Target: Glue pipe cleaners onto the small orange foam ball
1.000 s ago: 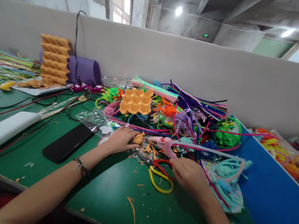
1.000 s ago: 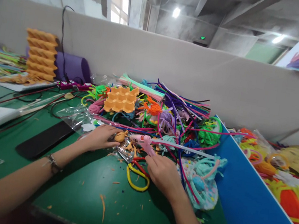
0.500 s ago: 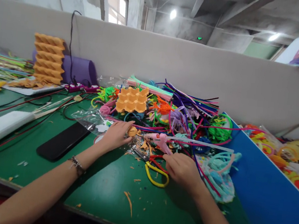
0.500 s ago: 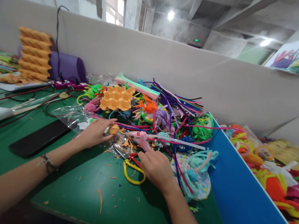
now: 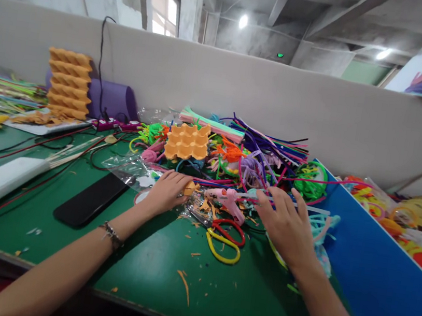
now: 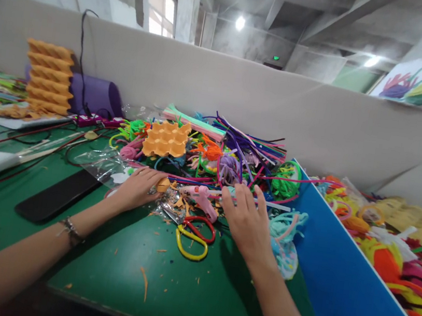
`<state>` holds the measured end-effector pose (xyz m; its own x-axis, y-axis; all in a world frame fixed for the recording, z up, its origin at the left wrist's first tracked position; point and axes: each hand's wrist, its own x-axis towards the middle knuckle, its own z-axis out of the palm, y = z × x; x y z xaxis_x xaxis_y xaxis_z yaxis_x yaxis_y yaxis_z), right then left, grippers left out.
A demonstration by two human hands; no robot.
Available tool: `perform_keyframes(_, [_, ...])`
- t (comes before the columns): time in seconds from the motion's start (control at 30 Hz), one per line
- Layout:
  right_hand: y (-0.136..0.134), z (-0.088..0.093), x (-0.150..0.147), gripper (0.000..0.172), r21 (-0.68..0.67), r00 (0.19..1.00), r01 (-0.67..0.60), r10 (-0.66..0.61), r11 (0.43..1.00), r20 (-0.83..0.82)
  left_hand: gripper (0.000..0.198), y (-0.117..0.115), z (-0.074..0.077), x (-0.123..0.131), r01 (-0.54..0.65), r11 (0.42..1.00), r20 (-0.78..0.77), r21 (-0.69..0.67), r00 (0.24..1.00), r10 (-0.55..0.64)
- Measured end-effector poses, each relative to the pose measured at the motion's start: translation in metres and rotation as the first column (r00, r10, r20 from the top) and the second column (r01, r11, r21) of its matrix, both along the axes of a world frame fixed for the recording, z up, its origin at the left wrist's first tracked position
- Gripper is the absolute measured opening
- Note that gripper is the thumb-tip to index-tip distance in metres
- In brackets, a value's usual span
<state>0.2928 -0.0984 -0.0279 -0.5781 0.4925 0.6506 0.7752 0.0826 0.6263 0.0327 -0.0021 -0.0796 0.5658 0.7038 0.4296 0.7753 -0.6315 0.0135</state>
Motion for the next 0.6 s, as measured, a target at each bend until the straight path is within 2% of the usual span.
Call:
perform_keyframes(0.17, [0.009,0.012,0.009,0.021,-0.199,0.994,0.089,-0.074,0.976,0.08,0.032,0.001,0.0,0.0,-0.023,0.999,-0.074,-0.034,0.997,0.02])
perform_keyframes(0.27, [0.016,0.014,0.014,0.027,-0.33,0.991,0.095,-0.057,0.939,0.123,0.036,0.003,0.001,-0.001,-0.006,0.999,-0.076,-0.051,0.997,0.002])
perform_keyframes(0.4, [0.025,0.015,0.021,0.031,-0.387,0.998,0.005,0.021,0.922,0.063,0.044,0.007,0.014,0.011,0.148,0.983,0.03,-0.104,0.989,-0.146])
perform_keyframes(0.5, [0.027,0.017,0.024,0.026,-0.402,0.994,-0.063,0.092,0.913,0.052,0.041,0.01,0.031,0.034,0.3,0.942,0.107,-0.153,0.952,-0.286])
perform_keyframes(0.6, [0.028,0.022,0.025,0.024,-0.396,0.991,-0.093,0.125,0.913,0.056,0.034,0.016,0.043,0.061,0.377,0.898,0.123,-0.225,0.926,-0.358])
